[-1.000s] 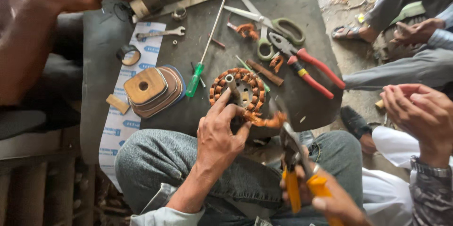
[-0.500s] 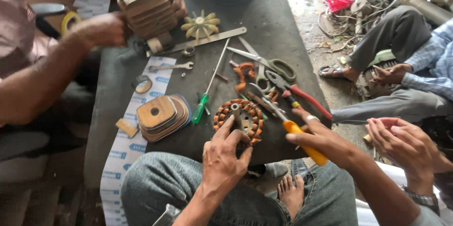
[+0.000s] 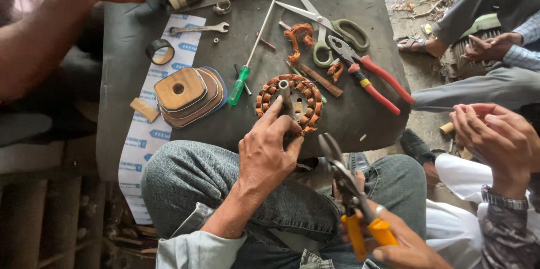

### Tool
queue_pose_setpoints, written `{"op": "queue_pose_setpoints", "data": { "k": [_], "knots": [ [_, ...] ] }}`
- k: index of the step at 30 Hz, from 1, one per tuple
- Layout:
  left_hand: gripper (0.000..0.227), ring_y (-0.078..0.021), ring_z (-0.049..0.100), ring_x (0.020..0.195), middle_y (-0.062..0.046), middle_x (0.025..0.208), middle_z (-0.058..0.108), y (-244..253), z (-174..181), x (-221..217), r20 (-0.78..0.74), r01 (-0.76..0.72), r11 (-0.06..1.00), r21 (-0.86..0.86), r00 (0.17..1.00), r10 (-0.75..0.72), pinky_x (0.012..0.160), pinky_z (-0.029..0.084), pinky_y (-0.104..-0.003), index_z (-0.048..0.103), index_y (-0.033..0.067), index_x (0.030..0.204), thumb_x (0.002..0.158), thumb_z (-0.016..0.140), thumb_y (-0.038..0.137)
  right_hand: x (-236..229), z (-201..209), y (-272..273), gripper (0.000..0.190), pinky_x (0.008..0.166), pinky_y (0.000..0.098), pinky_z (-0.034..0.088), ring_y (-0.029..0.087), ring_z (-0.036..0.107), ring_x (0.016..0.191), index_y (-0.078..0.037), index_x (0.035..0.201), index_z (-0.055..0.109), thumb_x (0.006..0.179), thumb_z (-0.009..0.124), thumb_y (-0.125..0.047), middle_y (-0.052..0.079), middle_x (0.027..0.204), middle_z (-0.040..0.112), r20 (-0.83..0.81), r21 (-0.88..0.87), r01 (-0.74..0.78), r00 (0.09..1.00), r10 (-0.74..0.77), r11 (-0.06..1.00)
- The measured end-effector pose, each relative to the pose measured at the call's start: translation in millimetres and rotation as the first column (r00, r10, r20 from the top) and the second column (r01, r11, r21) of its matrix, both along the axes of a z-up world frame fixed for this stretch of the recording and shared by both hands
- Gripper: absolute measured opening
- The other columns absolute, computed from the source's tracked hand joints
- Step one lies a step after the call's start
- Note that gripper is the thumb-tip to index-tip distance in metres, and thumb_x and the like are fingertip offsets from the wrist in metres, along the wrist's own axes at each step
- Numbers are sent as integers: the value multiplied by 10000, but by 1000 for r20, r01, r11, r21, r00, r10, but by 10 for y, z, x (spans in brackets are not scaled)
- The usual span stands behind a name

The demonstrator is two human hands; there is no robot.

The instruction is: The person uses pliers and a screwdriver to remove copper wire and adjust components on a motor stator. They repeatedly cut and pull wire segments, then use a screwdriver to manipulate the internal parts of the stator.

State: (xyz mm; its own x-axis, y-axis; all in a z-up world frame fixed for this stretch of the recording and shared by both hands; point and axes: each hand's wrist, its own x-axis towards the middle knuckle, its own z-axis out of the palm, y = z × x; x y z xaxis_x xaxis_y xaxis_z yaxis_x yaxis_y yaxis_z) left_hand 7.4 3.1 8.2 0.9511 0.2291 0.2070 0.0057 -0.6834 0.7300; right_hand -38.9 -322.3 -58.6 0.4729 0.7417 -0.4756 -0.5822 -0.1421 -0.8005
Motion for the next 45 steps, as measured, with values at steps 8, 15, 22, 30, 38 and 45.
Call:
{"op": "queue_pose_setpoints", "data": {
  "k": [8, 15, 22, 30, 38, 45],
  "knots": [
    [197, -374, 689, 1109, -165, 1469, 575, 15, -20, 3, -44, -3, 999, -41, 999, 1, 916, 550, -447, 722, 124, 878, 728, 838, 179, 32, -103, 118, 1024, 1211, 372, 91, 226, 168, 1559, 48, 1646, 324, 780, 683, -365, 155, 1682, 283, 291, -35, -27, 956, 36, 999],
    [204, -368, 684, 1120, -148, 1476, 566, 26, -24, -2, -75, -1, 999, -52, 997, -2, 916, 545, -446, 740, 135, 883, 713, 844, 177, 134, 109, 240, 996, 1187, 373, 257, 249, 354, 1459, -29, 1565, 358, 683, 681, -360, 145, 1574, 385, 246, -334, -9, 964, 97, 942],
    [196, -357, 693, 1110, -143, 1465, 581, 33, -18, -14, -67, 6, 998, -63, 998, -10, 930, 546, -431, 750, 136, 874, 706, 845, 170, 229, 322, 334, 940, 1130, 351, 375, 232, 516, 1306, -119, 1540, 478, 641, 705, -275, 107, 1401, 562, 252, -505, -11, 955, 159, 863],
    [194, -358, 700, 1085, -147, 1435, 614, 62, 0, 20, -39, -3, 998, -56, 999, 1, 904, 550, -429, 742, 132, 883, 716, 833, 173, -27, -699, 618, 583, 1189, 409, 211, 201, 638, 1069, -49, 1276, 611, 747, 855, -73, 81, 1041, 690, 698, -174, 320, 707, -113, 931],
    [263, -369, 669, 1149, -156, 1420, 621, 50, -1, 14, -4, -7, 999, -50, 1000, 7, 923, 538, -440, 722, 146, 928, 703, 854, 181, 551, -151, 810, 613, 824, 340, 546, 198, 657, 900, -59, 1367, 557, 801, 741, -204, 85, 1018, 688, 520, -38, 580, 707, -479, 814],
    [506, -354, 672, 1162, -149, 1359, 655, 14, -12, -12, 57, -11, 998, -69, 998, 15, 954, 538, -431, 628, 115, 1120, 679, 869, 169, 1513, 977, 996, 932, 903, 483, 495, 378, 601, 1066, -106, 1438, 583, 640, 946, -422, 238, 1146, 595, 839, -534, 689, 360, 409, 489]
  ]
}}
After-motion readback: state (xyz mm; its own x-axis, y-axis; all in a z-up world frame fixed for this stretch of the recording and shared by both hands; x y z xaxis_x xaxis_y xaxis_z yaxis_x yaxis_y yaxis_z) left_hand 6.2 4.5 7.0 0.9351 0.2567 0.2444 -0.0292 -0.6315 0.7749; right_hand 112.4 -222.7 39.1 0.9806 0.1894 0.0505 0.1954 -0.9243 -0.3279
